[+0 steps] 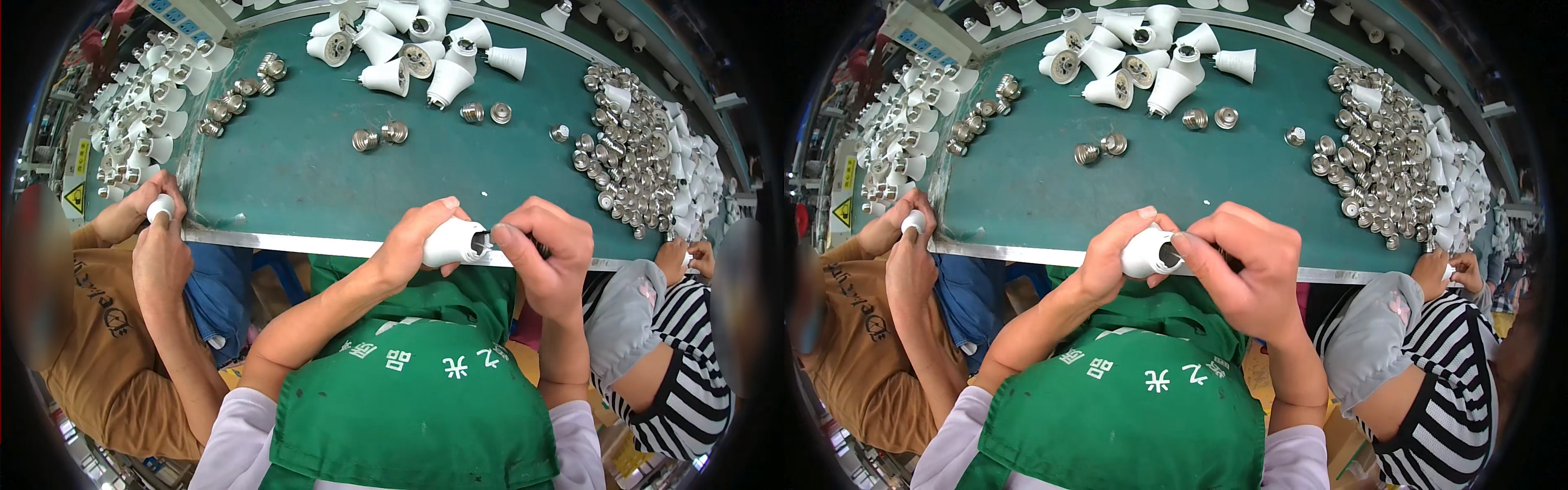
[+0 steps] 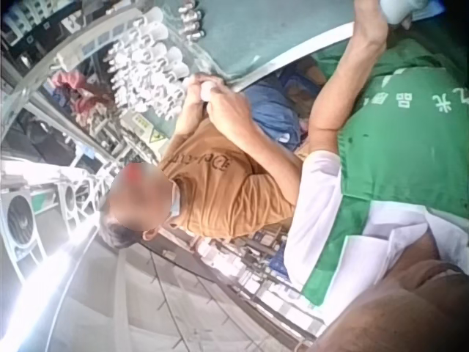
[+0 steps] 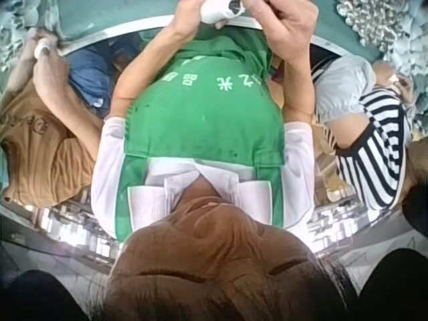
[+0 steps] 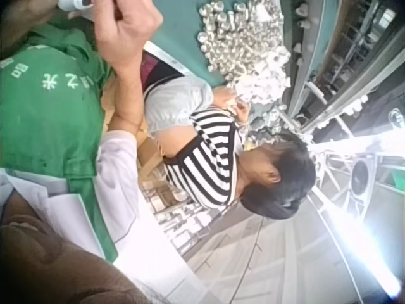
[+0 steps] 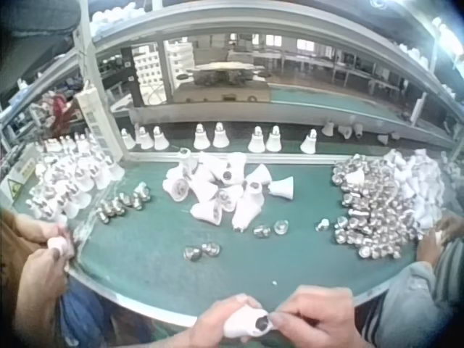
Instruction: Assembling LED light bulb components by threading the metal base onto the white housing and securing internal wiring.
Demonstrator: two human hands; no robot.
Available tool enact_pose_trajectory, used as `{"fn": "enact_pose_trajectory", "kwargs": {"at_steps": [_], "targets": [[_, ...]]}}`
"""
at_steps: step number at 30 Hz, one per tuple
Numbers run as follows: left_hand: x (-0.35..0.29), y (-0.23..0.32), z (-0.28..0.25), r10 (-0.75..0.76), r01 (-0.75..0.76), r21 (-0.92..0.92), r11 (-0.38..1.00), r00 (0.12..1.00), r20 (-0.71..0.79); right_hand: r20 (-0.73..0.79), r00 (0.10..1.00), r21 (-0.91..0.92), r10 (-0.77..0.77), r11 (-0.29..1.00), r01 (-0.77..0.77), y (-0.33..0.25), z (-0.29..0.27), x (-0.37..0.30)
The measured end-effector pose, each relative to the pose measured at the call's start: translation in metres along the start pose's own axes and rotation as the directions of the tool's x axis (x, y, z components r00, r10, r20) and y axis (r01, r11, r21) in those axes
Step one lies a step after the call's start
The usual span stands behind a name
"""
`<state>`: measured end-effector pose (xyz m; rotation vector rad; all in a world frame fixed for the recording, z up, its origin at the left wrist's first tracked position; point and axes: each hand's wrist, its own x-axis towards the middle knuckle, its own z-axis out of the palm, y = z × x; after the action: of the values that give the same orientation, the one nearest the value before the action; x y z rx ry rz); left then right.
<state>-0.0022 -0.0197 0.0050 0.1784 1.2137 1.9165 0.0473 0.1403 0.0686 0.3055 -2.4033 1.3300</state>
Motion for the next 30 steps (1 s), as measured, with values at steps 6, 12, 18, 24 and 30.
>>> {"fn": "enact_pose_trajectory", "kwargs": {"at_steps": [6,12,18,24,30], "targets": [[0.004,0.011,-0.006,-0.165,0.165,-0.008,0.986,0.986,0.033,0.352,0.933,0.135,0.073,0.982,-0.128,0.005,-0.017,0.004],[0.011,0.009,-0.014,-0.429,0.458,0.026,0.889,0.810,0.401,0.265,0.962,0.085,-0.067,0.995,0.046,0.011,-0.014,-0.008],[-0.015,-0.010,0.013,0.377,-0.374,-0.043,0.926,0.920,0.104,0.013,0.917,0.438,0.399,0.822,-0.364,0.020,-0.003,-0.027],[-0.017,-0.004,0.010,0.077,-0.056,-0.331,0.942,0.996,0.051,0.191,0.800,0.729,0.570,0.463,-0.504,0.023,-0.004,-0.026],[-0.008,-0.013,-0.003,0.005,0.171,-0.548,0.819,0.953,0.304,0.332,0.769,0.698,0.547,0.407,-0.590,0.025,-0.014,-0.024]]}}
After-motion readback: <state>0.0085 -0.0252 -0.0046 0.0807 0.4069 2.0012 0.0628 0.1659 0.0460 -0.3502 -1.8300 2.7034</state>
